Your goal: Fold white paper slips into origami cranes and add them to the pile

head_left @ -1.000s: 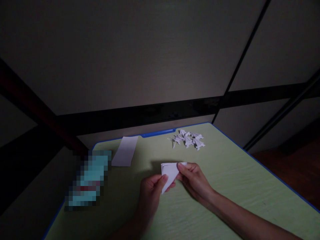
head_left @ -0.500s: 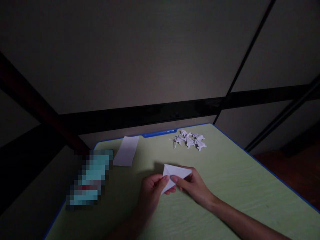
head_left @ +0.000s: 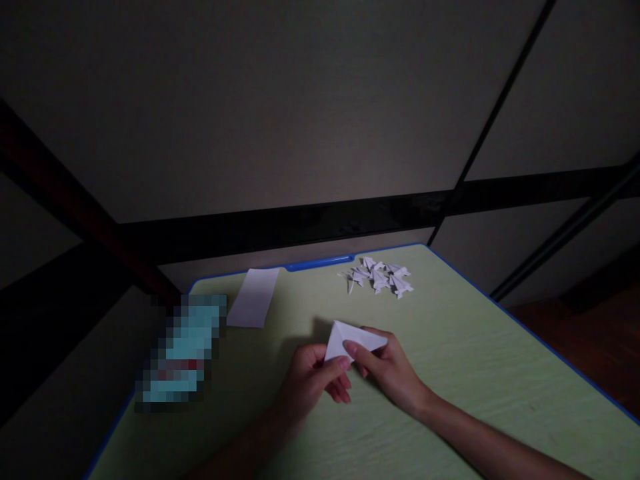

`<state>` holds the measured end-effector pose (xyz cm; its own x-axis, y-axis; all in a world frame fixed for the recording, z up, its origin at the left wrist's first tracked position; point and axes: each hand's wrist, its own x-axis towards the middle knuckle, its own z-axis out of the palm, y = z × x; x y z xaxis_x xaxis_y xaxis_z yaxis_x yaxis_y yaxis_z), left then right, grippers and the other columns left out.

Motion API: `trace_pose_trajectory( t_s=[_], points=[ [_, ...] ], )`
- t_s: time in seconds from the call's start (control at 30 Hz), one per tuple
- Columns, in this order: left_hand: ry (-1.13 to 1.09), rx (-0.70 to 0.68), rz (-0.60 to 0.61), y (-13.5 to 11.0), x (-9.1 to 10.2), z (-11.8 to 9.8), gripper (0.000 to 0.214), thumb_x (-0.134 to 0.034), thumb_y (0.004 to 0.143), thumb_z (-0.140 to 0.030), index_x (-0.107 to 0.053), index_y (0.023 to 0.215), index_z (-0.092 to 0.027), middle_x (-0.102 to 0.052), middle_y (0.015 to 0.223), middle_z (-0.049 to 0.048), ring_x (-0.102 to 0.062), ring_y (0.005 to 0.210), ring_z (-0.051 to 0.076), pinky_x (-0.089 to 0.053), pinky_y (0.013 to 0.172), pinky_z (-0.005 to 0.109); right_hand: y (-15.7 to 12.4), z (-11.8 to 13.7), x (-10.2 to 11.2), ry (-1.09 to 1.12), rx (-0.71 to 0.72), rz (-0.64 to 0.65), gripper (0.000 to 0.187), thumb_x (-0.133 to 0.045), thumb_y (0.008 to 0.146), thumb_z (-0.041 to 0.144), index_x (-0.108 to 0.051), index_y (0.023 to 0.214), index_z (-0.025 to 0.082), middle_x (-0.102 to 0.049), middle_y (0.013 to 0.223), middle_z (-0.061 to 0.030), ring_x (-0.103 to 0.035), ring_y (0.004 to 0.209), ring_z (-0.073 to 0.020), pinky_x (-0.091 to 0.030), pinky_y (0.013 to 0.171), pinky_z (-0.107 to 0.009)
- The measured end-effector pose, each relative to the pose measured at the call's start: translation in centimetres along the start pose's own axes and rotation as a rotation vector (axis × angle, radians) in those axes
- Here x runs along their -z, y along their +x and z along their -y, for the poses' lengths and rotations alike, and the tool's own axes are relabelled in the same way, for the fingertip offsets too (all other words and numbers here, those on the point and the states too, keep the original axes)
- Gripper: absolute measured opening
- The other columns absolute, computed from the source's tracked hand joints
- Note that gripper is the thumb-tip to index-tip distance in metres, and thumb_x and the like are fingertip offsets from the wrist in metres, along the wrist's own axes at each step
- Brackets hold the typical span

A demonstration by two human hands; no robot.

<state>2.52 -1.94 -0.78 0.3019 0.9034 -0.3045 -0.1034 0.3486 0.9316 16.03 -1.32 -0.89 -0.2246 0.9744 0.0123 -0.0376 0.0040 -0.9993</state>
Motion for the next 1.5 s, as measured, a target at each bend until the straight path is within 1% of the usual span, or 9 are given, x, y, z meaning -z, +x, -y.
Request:
trace_pose_trajectory(
  t_s=[0.4, 0.63, 0.8, 0.87, 1.03, 1.2, 1.33, 1.4, 1.5],
  points=[
    [-0.108, 0.035, -0.004, 0.2, 0.8, -0.2, 0.022, -0.06, 0.053, -0.032, -0.054, 0.052, -0.011, -0.055, 0.039, -0.001, -0.049, 0.031, 0.009, -0.033, 0.033, 0.018, 0.8, -1.2, 1.1, 0.197, 0.003, -0.186, 0.039, -0.056, 0.071, 0.038, -0.039, 0.045, 0.015, -0.034, 0.039, 0.0068, -0.025, 0.037, -0.0042, -0.015, 0.038, -0.021],
    [-0.042, 0.035, 0.078, -0.2, 0.3, -0.3, 0.022, -0.058, 0.057, -0.033, -0.052, 0.053, -0.012, -0.055, 0.042, -0.0002, -0.05, 0.031, 0.009, -0.034, 0.033, 0.019, 0.3, -0.5, 0.4, 0.065, 0.023, -0.052, 0.038, -0.054, 0.071, 0.042, -0.041, 0.047, 0.015, -0.033, 0.04, 0.0067, -0.025, 0.038, -0.0046, -0.016, 0.037, -0.021],
    [0.041, 0.0, 0.156, -0.3, 0.1, 0.2, 0.027, -0.057, 0.058, -0.039, -0.05, 0.054, -0.013, -0.051, 0.04, -0.0025, -0.046, 0.029, 0.007, -0.03, 0.031, 0.017, -0.6, 0.1, -0.9, 0.05, -0.006, 0.189, 0.037, -0.048, 0.074, 0.044, -0.044, 0.05, 0.016, -0.038, 0.041, 0.005, -0.031, 0.038, -0.0054, -0.019, 0.036, -0.02],
    [0.059, -0.019, 0.164, -0.4, 0.2, 0.3, 0.029, -0.057, 0.059, -0.041, -0.049, 0.054, -0.013, -0.049, 0.039, -0.0034, -0.043, 0.027, 0.006, -0.028, 0.03, 0.016, -0.7, 0.2, -1.0, 0.094, -0.004, 0.223, 0.037, -0.048, 0.074, 0.044, -0.044, 0.05, 0.016, -0.039, 0.042, 0.0046, -0.032, 0.039, -0.0055, -0.019, 0.036, -0.02],
    [0.069, -0.053, 0.109, -0.5, 0.1, 0.0, 0.029, -0.055, 0.061, -0.041, -0.049, 0.054, -0.013, -0.048, 0.036, -0.0041, -0.039, 0.025, 0.004, -0.025, 0.03, 0.016, 0.2, 0.1, 0.3, 0.168, -0.031, 0.084, 0.038, -0.057, 0.069, 0.04, -0.041, 0.044, 0.015, -0.031, 0.036, 0.0084, -0.022, 0.033, -0.0027, -0.011, 0.034, -0.02],
    [0.047, -0.053, 0.053, -0.6, 0.1, 0.1, 0.028, -0.056, 0.06, -0.04, -0.049, 0.053, -0.014, -0.048, 0.035, -0.0044, -0.039, 0.024, 0.004, -0.024, 0.029, 0.016, 2.1, 0.9, 3.4, 0.265, -0.024, -0.074, 0.041, -0.064, 0.063, 0.036, -0.036, 0.038, 0.017, -0.027, 0.03, 0.0098, -0.017, 0.028, -0.0014, -0.008, 0.031, -0.019],
    [0.025, -0.079, -0.031, -0.6, 0.7, 0.4, 0.029, -0.056, 0.06, -0.04, -0.049, 0.052, -0.014, -0.046, 0.034, -0.0051, -0.037, 0.025, 0.005, -0.025, 0.03, 0.017, 2.7, 1.6, 5.4, 0.449, 0.157, -0.346, 0.038, -0.066, 0.06, 0.033, -0.036, 0.044, 0.017, -0.027, 0.036, 0.0108, -0.017, 0.03, -0.0017, -0.01, 0.031, -0.018],
    [0.007, -0.101, -0.072, -0.6, 0.8, 0.3, 0.029, -0.056, 0.06, -0.04, -0.049, 0.052, -0.014, -0.047, 0.036, -0.0051, -0.039, 0.026, 0.005, -0.026, 0.031, 0.017, 2.4, 1.2, 5.1, 0.414, 0.144, -0.282, 0.039, -0.064, 0.062, 0.038, -0.037, 0.045, 0.017, -0.028, 0.036, 0.0103, -0.019, 0.031, -0.0022, -0.011, 0.032, -0.018],
    [0.01, -0.096, -0.026, -0.5, 0.6, 0.2, 0.03, -0.057, 0.059, -0.042, -0.05, 0.053, -0.013, -0.048, 0.038, -0.0039, -0.041, 0.027, 0.006, -0.028, 0.031, 0.018, 1.3, 0.1, 3.0, 0.244, 0.079, 0.098, 0.046, -0.057, 0.065, 0.051, -0.039, 0.041, 0.016, -0.032, 0.032, 0.0079, -0.023, 0.032, -0.0029, -0.014, 0.035, -0.019]
  ],
)
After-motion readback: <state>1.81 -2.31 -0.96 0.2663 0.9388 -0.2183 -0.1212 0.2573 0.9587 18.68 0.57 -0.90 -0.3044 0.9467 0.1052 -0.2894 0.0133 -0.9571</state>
